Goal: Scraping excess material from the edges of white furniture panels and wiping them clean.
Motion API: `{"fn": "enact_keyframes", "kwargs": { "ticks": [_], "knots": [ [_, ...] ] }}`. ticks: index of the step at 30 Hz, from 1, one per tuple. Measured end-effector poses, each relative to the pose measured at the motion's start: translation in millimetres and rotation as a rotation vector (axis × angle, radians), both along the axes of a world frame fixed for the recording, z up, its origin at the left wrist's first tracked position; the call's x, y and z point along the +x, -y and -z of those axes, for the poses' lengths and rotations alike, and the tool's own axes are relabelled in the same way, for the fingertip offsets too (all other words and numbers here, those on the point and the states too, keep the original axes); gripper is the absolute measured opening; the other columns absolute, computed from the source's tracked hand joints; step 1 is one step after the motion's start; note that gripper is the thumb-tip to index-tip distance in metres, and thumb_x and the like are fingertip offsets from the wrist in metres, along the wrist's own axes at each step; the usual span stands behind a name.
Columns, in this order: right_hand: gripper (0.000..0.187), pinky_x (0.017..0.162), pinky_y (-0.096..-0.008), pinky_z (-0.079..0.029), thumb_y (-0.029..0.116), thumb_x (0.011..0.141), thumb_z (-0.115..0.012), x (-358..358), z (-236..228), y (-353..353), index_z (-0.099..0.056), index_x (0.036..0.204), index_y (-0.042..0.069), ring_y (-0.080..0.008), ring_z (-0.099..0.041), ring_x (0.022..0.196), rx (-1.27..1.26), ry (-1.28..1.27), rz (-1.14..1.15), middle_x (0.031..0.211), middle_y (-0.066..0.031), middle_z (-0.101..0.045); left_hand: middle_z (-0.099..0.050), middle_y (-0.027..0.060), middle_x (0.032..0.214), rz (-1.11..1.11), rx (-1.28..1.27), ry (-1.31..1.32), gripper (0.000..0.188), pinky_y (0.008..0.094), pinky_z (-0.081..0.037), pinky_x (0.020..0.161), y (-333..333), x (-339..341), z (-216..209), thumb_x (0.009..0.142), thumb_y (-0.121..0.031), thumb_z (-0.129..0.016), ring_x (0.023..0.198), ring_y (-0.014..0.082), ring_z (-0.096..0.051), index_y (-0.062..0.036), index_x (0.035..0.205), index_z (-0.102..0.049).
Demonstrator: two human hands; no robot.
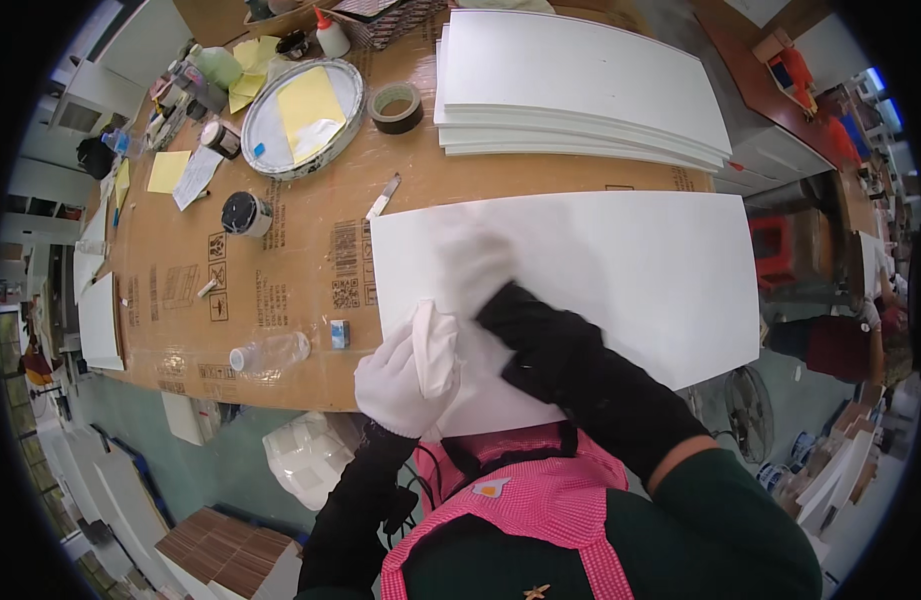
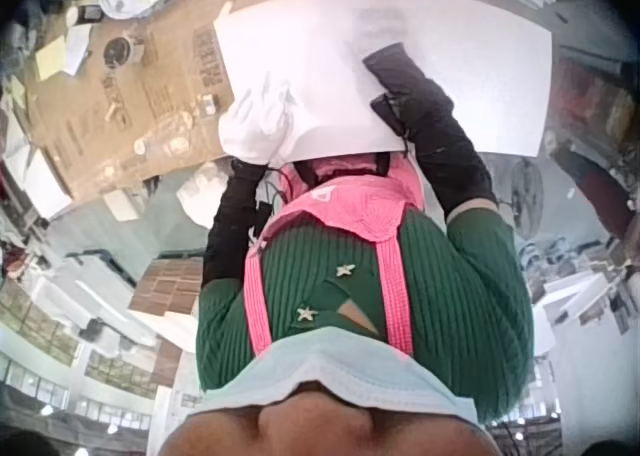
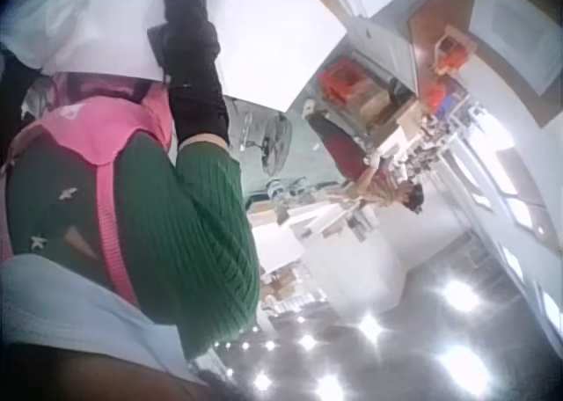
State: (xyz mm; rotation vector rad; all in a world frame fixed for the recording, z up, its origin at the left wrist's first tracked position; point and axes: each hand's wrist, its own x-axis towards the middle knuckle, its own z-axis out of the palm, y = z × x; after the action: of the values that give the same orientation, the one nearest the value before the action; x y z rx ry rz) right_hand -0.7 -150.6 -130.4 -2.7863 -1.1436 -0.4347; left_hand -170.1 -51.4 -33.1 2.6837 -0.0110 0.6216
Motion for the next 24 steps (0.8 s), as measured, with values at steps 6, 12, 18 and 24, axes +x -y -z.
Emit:
{"fn": "enact_keyframes", "kwargs": {
  "ticks": [6, 12, 18, 24],
  "knots": [
    [0.02, 0.08, -0.0444, -0.053, 0.02, 0.085, -0.064, -32.1, -86.6, -66.0, -0.065, 0.103, 0.01, -0.0331, -0.065, 0.093, 0.509, -0.632, -0.375, 0.099, -0.0121, -0.065, -0.072, 0.0022, 0.094, 0.072, 0.023, -0.103, 0.022, 0.0366, -0.053, 0.063, -9.4, -11.9, -1.5, 0.069, -0.024, -0.08, 0.094, 0.0236, -0.072, -0.0188, 0.088, -0.072],
    [0.026, 0.058, -0.0405, -0.051, 0.021, 0.092, -0.066, 11.1, -73.4, 81.5, -0.074, 0.117, 0.015, -0.0319, -0.062, 0.066, 0.554, -0.196, 0.476, 0.088, -0.0144, -0.063, -0.073, 0.0077, 0.097, -0.02, -0.176, 0.077, 0.035, 0.0372, -0.056, 0.069, -8.9, -10.1, 14.0, 0.064, -0.016, -0.08, 0.086, 0.0274, -0.071, -0.011, 0.098, -0.072],
    [0.031, 0.083, -0.044, -0.053, 0.018, 0.087, -0.064, -2.9, -61.0, -13.0, -0.07, 0.115, 0.005, -0.035, -0.065, 0.096, 0.451, -0.191, 0.07, 0.096, -0.0139, -0.066, -0.073, 0.0069, 0.1, 0.026, -0.239, 0.087, 0.036, 0.0394, -0.057, 0.072, -7.7, -5.9, 13.7, 0.065, -0.019, -0.081, 0.092, 0.0279, -0.071, -0.0112, 0.099, -0.073],
    [0.022, 0.071, -0.0397, -0.052, 0.023, 0.094, -0.061, -2.7, -52.7, -26.4, -0.064, 0.108, 0.007, -0.0259, -0.063, 0.081, 0.796, -0.496, -0.249, 0.086, -0.0103, -0.064, -0.071, 0.0059, 0.101, -0.016, -0.179, -0.165, 0.033, 0.0386, -0.053, 0.074, -13.1, -6.7, -34.0, 0.07, -0.025, -0.08, 0.095, 0.0262, -0.068, -0.0133, 0.099, -0.072]
  ]
}}
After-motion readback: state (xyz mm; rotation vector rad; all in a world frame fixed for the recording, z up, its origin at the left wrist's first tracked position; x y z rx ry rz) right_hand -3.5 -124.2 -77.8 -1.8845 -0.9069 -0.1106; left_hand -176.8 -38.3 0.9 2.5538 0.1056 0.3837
